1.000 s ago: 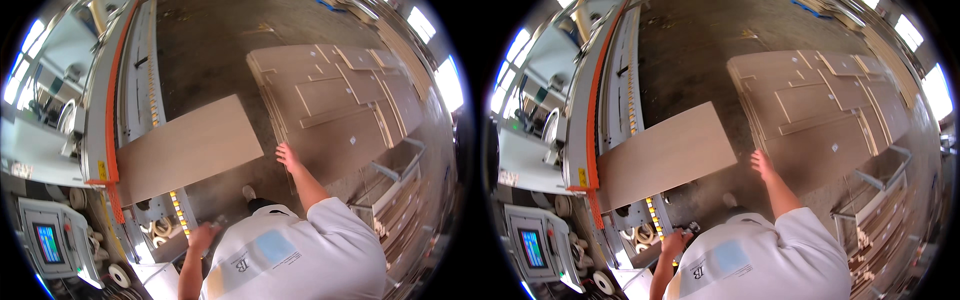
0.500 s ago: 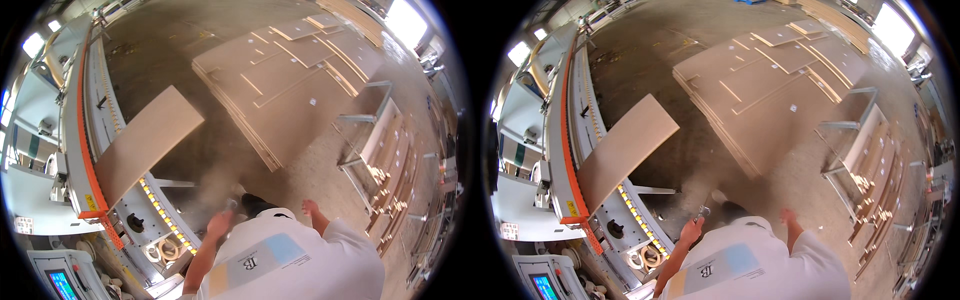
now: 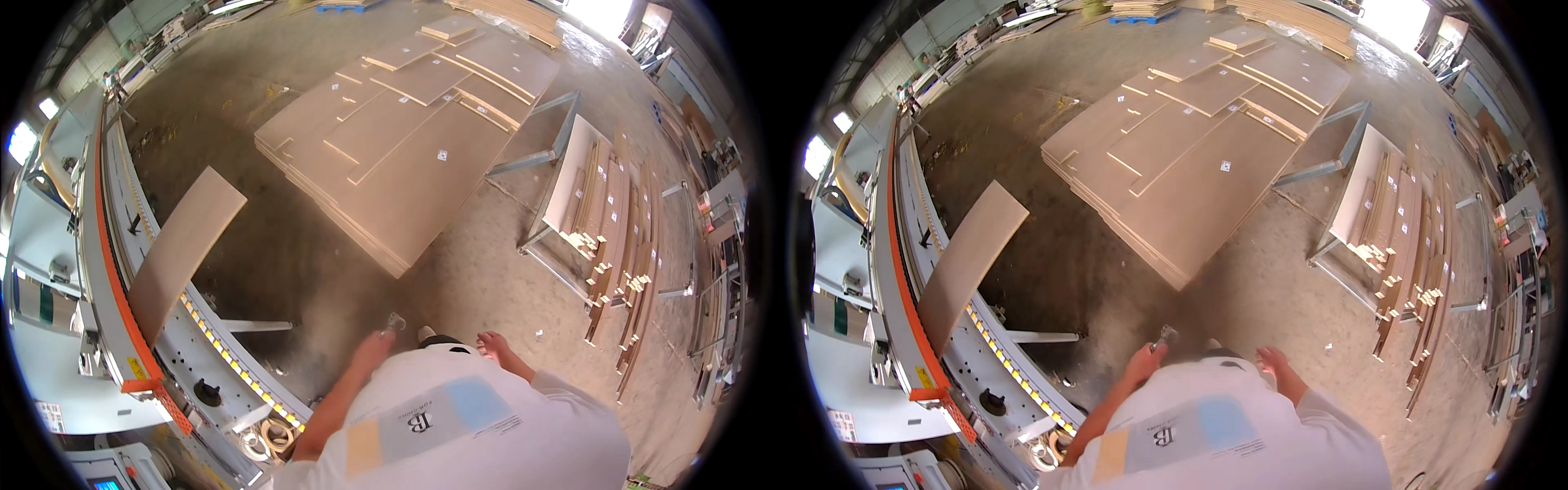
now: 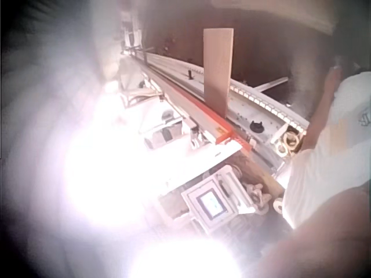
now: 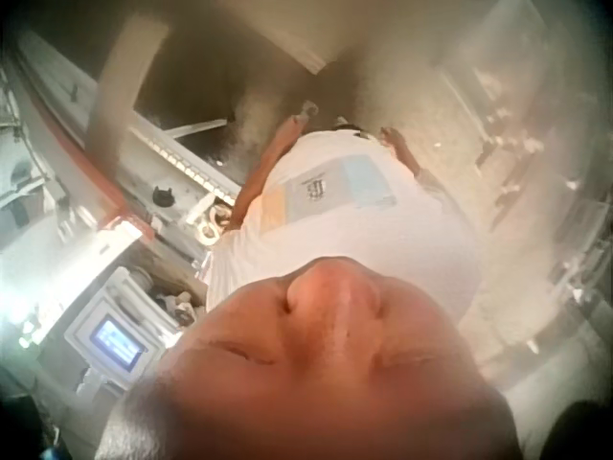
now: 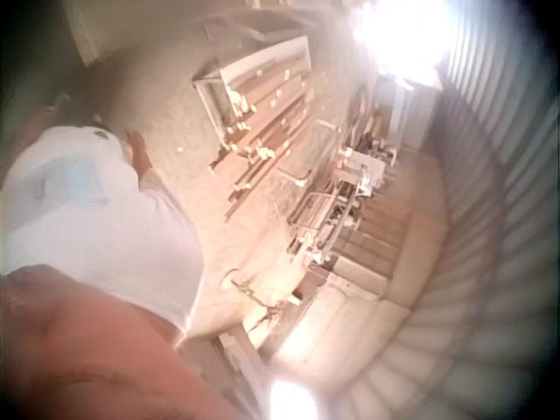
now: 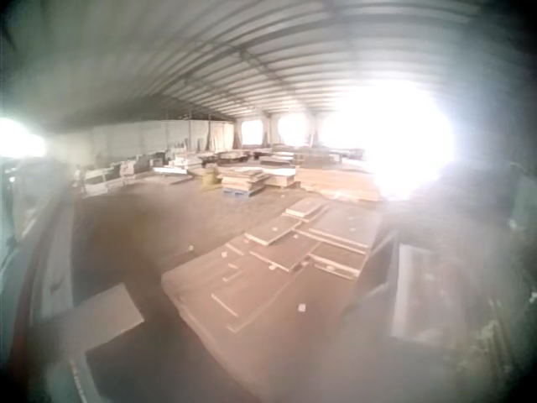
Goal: The person repeatedly picks up flat wooden panels from a stack, places them onto a machine conveyor, and pushes them through the processing unit. The person then retrieves the processed panels and stacks them on a separate rack. This cycle is performed continuously for multiple panels.
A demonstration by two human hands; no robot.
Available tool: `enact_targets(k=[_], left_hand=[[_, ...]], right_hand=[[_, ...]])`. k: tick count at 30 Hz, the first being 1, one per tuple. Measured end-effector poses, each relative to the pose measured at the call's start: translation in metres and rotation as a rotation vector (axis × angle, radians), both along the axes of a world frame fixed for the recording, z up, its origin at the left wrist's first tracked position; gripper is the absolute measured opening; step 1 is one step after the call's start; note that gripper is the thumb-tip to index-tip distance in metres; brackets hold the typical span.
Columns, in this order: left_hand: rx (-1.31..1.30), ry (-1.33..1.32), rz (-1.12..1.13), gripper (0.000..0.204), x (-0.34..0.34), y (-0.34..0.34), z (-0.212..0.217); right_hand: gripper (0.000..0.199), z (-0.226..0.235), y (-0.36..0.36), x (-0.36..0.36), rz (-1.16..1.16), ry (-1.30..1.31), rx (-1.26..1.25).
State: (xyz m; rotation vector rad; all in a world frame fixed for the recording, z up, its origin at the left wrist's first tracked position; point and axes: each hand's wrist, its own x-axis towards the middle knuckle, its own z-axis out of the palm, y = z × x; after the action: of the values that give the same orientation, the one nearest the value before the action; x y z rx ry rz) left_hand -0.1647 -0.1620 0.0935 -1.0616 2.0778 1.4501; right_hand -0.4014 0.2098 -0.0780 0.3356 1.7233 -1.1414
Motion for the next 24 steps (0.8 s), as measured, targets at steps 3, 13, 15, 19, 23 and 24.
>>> enact_targets(k=[3, 13, 15, 19, 23, 24], left_hand=[[-0.074, 0.028, -0.053, 0.062, -0.027, 0.013, -0.005], [-0.240, 0.014, 0.090, 0.057, 0.012, 0.040, -0.095], [-0.188, -0.102, 0.178, 0.040, 0.036, 0.045, -0.100], [-0.091, -0.306, 0.249, 0.038, 0.107, 0.080, -0.100], [-0.326, -0.177, 0.165, 0.047, 0.125, 0.145, -0.007], [-0.407, -0.161, 0.166, 0.057, 0.129, 0.157, 0.010]], right_hand=[[0.031, 0.008, -0.012, -0.015, 0.103, 0.071, 0.001], [0.029, -0.012, 0.002, -0.093, 0.113, -0.051, 0.022], [0.032, -0.036, 0.024, -0.113, 0.257, -0.097, 0.087], [0.019, -0.052, 0.004, -0.143, 0.264, -0.207, -0.142], [0.028, -0.027, -0.096, -0.152, 0.409, 0.113, -0.079], [0.030, -0.009, -0.130, -0.148, 0.367, 0.044, -0.207]])
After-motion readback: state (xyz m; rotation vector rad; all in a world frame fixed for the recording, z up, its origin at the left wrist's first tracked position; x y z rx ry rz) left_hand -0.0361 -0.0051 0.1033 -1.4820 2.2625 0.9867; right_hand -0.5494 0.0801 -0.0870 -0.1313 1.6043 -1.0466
